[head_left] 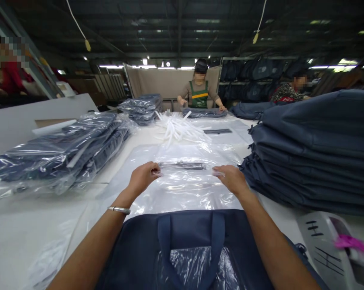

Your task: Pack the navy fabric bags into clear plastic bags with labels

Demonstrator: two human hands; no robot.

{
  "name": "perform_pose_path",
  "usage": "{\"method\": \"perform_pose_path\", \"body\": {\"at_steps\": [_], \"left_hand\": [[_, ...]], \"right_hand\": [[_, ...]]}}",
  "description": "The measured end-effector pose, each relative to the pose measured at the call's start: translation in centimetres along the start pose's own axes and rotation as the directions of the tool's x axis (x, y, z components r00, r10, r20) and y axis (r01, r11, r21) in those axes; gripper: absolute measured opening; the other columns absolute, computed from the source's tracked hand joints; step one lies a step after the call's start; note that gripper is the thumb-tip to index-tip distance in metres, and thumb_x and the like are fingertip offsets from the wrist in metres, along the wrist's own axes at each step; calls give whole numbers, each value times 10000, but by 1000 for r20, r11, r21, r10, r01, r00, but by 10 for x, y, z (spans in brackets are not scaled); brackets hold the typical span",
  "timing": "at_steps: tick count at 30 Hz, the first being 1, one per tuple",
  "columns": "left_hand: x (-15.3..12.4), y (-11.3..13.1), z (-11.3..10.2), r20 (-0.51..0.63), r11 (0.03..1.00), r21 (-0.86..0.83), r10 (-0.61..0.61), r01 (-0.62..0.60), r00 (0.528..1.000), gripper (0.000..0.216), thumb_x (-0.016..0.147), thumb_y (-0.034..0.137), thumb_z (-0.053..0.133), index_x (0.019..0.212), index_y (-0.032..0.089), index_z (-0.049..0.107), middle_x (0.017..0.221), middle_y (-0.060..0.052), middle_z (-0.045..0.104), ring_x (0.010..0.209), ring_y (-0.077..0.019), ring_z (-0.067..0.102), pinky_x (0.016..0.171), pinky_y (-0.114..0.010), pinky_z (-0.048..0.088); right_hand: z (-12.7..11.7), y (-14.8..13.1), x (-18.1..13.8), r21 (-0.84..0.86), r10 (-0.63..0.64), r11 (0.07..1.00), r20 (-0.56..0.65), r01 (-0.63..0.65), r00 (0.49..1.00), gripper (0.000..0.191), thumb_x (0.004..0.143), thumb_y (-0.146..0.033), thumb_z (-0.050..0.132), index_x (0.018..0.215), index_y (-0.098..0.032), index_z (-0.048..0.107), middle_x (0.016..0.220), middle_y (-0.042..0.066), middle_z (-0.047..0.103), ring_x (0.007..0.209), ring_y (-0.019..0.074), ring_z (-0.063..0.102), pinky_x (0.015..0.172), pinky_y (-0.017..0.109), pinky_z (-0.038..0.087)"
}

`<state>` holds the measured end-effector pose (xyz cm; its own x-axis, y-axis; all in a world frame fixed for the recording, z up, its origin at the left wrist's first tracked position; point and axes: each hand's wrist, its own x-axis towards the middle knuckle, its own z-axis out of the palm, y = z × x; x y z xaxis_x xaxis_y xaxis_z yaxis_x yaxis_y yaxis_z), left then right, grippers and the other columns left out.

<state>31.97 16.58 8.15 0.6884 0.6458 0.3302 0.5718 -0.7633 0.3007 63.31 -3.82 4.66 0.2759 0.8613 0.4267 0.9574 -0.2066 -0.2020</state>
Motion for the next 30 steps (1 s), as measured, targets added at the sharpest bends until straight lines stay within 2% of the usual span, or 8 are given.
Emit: {"method": "perform_pose_path", "body": {"at_steps": [3, 5, 9, 13, 17, 21, 25, 30], "left_hand": [[8, 1, 0, 138, 994, -78, 92, -82, 986, 276, 732, 469, 738, 805, 217, 651, 763, 9, 651, 696, -162, 573, 597, -247, 351], [8, 2, 4, 249, 979, -175, 148, -106, 957, 340, 704, 524, 745, 803, 206, 676, 726, 6, 652, 669, -162, 569, 589, -245, 362], [-2, 1, 11, 381, 913, -408, 172, -2, 909, 428, 852, 579, 549, 893, 200, 743, 821, -31, 719, 752, -175, 622, 678, -256, 443], [-7, -2, 14, 351, 905, -426, 163, 2, 922, 441, 871, 578, 531, 888, 199, 758, 842, -47, 726, 793, -177, 632, 727, -269, 467], [-7, 0, 14, 295, 903, -428, 175, -34, 939, 414, 827, 587, 593, 872, 211, 762, 872, -60, 723, 839, -189, 639, 748, -280, 489], [-5, 11, 12, 348, 881, -472, 141, 44, 927, 437, 844, 581, 556, 871, 198, 766, 838, -57, 718, 798, -183, 637, 720, -273, 494], [-3, 20, 14, 353, 894, -444, 117, 56, 928, 435, 867, 553, 528, 890, 188, 763, 779, -40, 706, 732, -169, 615, 658, -258, 461], [-12, 12, 17, 209, 958, -268, 165, -106, 964, 340, 879, 511, 562, 912, 225, 742, 837, -28, 694, 755, -160, 610, 684, -255, 419]], "right_hand": [[-7, -8, 1, 140, -138, 982, 74, 127, 988, 415, 839, -380, 719, 1228, -241, 672, 1185, 52, 709, 1096, 258, 649, 969, 383, 475], [-5, -15, -2, 244, -195, 955, 82, 170, 977, 300, 876, -382, 678, 1150, -263, 708, 1156, 22, 723, 1091, 221, 655, 971, 349, 473], [9, -28, -9, 280, -105, 957, 97, 74, 990, 179, 939, -330, 580, 928, -290, 754, 977, -15, 759, 941, 183, 691, 820, 296, 499], [16, -31, -15, 197, 62, 977, 120, -85, 991, 70, 833, -330, 706, 828, -260, 707, 848, -14, 732, 817, 189, 667, 686, 281, 449], [13, -47, -15, 260, -48, 966, 152, 7, 987, 322, 722, -382, 799, 978, -235, 668, 877, 3, 698, 811, 192, 643, 722, 297, 456], [13, -89, -3, 427, -203, 892, 79, 151, 976, 506, 850, -501, 659, 1288, -257, 588, 1192, 66, 680, 1101, 230, 624, 941, 368, 464], [30, -118, 15, 289, -203, 946, 167, 149, 965, 272, 941, -426, 559, 1131, -282, 690, 1043, 26, 740, 970, 199, 681, 807, 301, 511], [48, -80, 13, 44, -143, 990, 251, 136, 957, 175, 900, -225, 606, 1018, -269, 728, 983, 62, 738, 942, 234, 682, 735, 304, 501]]}}
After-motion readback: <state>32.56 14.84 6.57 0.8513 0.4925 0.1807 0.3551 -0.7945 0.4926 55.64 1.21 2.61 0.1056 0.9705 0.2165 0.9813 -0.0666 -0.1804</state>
